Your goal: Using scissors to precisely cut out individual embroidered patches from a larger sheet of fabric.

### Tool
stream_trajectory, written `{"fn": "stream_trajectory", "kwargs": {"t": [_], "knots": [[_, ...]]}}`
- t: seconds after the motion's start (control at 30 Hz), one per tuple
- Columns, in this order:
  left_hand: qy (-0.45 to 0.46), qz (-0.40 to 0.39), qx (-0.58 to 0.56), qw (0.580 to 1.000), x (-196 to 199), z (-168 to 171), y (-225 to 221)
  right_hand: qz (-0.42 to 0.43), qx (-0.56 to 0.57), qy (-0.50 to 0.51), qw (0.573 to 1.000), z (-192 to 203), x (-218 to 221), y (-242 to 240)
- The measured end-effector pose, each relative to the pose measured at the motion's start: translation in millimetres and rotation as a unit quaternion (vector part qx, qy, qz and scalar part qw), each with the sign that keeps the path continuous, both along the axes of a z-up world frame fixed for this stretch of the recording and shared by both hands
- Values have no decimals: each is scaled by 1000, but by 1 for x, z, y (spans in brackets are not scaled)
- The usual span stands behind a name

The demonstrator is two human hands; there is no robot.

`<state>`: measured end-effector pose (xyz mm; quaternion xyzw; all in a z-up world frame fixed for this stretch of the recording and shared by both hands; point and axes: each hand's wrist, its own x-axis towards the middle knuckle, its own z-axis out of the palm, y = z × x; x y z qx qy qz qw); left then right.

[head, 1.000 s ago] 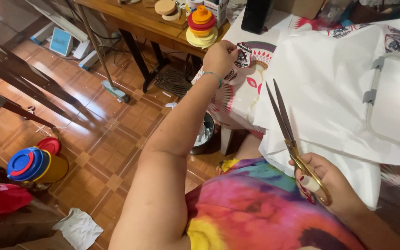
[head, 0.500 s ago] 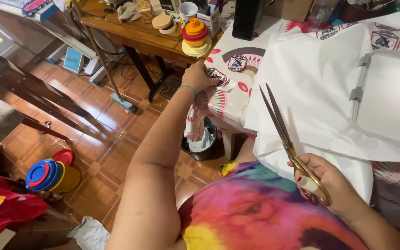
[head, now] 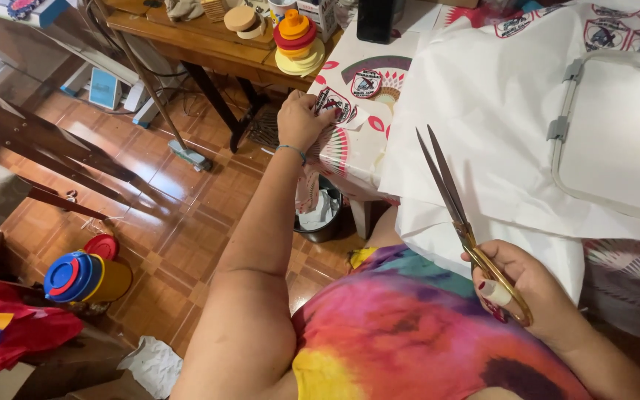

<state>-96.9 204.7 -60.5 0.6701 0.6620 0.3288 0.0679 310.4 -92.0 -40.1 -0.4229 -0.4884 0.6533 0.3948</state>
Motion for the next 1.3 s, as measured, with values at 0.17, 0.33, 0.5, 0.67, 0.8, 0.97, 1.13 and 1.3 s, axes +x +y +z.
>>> {"fn": "stream_trajectory", "kwargs": {"t": [0.17,0.33,0.5,0.67,0.8,0.97,1.13,1.3], "knots": [[-56,-10,-5,998,-5,-4,3,17,6,-1,1000,11,-5,-5],[-114,4,-49,992,-3,4,-6,21,-21,18,999,1,-11,-3],[-120,14,-59,991,2,12,-14,62,4,-20,998,-11,-12,-4],[-143,7,-37,989,-5,3,-9,66,-9,-65,996,-23,-29,-2],[-122,-26,39,991,-14,-18,5,81,-1,-60,995,-23,-46,0],[-152,-41,89,984,-25,-39,22,152,136,-56,977,-33,-57,6],[-175,-55,139,973,-17,-14,-2,110,111,-69,985,7,-65,-13],[-207,-50,89,973,-12,-4,-9,73,93,-68,991,-4,-60,-27]]}}
